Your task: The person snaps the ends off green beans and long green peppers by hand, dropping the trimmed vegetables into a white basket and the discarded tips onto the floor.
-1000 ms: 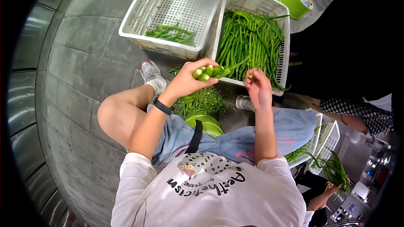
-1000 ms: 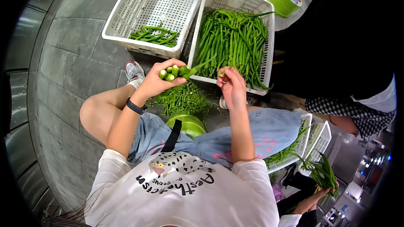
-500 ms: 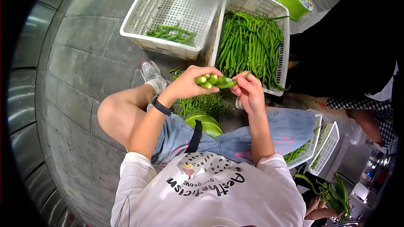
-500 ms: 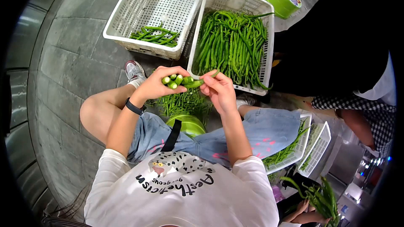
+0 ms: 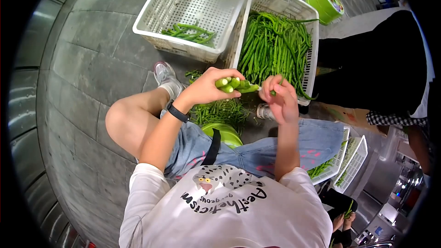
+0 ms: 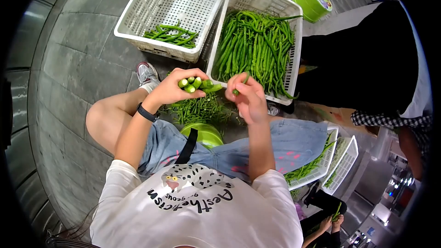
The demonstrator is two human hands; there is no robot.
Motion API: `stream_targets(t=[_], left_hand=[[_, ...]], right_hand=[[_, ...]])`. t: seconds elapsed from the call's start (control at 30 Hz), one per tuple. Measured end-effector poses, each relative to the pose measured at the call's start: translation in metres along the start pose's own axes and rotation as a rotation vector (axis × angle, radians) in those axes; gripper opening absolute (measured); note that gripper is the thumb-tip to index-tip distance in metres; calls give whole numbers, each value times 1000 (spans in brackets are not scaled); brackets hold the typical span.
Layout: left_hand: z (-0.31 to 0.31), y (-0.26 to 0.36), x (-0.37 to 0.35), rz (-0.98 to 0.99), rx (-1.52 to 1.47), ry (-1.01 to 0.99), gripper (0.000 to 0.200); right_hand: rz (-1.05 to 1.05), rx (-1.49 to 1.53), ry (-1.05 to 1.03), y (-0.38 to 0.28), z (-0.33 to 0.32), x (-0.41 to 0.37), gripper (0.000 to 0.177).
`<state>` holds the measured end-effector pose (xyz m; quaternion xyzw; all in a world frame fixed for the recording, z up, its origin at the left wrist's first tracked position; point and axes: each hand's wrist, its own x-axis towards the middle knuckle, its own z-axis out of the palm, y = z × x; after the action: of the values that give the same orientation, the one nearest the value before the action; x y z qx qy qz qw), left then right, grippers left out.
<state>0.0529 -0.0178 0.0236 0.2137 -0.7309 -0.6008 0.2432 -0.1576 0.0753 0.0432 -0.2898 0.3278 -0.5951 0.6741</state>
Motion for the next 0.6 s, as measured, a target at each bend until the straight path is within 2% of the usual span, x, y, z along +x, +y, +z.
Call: stream_targets(t=[0.03,0.13,0.17,0.27,0.37,0.5,0.6], left_hand=[[0,3,1,-3,14,0,31],[4,1,2,-1,95,-1,30],[6,0,2,2,128,-2,29],[10,-2,2,-46,110,-19,28],[8,-5,-1,-44,153,-67,29],[10,-2,-1,5,94,-98,30],[11,-3,-1,8,35,-118,32]], right_hand=[[-51,-144,83,-2,-1,1,5],[-35,-559,167,-5,1,4,13],[-23,-639,154,-3,4,4,22],[-116,-1151,35,-4,18,9,18],[-160,-1178,-36,-3,11,12,13],[-1,-945,-97,-5,-1,18,10],[28,-829,-144,7,-10,20,9]])
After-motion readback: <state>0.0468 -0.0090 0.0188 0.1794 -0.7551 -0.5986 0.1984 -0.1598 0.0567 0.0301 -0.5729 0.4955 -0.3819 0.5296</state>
